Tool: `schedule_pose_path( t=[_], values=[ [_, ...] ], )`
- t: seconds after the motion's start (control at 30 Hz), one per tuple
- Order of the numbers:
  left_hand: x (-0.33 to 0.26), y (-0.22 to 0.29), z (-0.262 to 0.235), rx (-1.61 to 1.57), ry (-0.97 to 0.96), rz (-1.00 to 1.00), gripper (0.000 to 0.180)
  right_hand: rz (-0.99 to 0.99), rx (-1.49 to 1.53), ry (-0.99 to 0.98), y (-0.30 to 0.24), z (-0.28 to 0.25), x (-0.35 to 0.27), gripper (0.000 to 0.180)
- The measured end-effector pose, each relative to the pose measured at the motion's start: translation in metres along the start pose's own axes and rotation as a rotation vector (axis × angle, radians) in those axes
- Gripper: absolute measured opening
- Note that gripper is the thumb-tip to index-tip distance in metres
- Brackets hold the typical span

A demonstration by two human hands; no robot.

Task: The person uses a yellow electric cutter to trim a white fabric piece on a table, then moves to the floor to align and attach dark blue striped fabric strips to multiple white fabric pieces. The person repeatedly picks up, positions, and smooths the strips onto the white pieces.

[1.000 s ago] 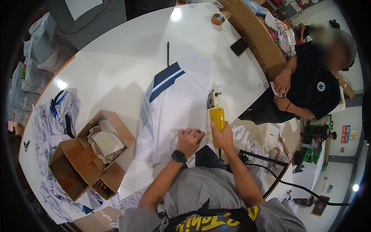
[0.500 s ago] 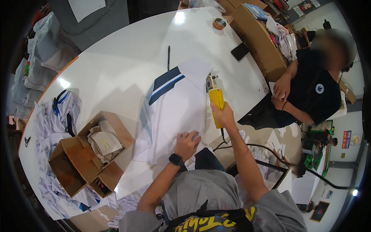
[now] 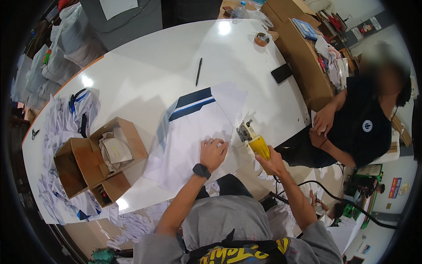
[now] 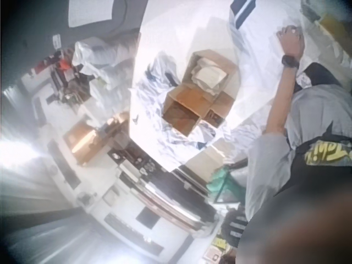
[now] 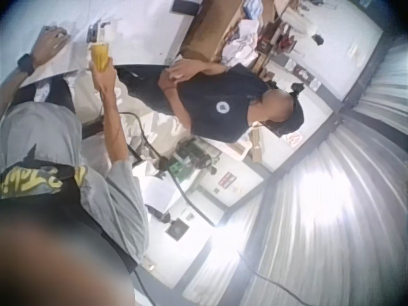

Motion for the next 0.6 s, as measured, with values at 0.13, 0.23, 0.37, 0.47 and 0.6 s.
schedule_pose_path(
  t=[0.13,0.23,0.37,0.47,0.6],
  values=[
    [0.012,0.0,0.018,0.026,0.044,-0.039,0.014,-0.029,-0.042,-0.056,0.004,-0.01,-0.002,0.071],
    [0.013,-0.002,0.022,0.025,0.066,-0.017,0.015,-0.061,-0.069,-0.075,0.005,-0.012,0.008,0.073],
    [0.011,-0.003,0.022,0.013,0.091,-0.008,0.015,-0.098,-0.099,-0.114,0.001,-0.011,0.023,0.072],
    [0.01,-0.002,0.023,0.012,0.109,0.003,0.016,-0.101,-0.08,-0.136,0.0,-0.01,0.031,0.069],
    [0.008,-0.003,0.022,0.037,0.072,0.0,0.015,-0.102,-0.071,-0.14,-0.006,-0.009,0.033,0.067]
  ],
)
Point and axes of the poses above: each hand's wrist, its own x-axis towards the middle knuckle, its own z-axis out of the palm, y = z × x, the point moved 1 cm from there along x, towards the middle knuckle, and after that the axes turned 8 degrees about -z, right-handed, at the moved point
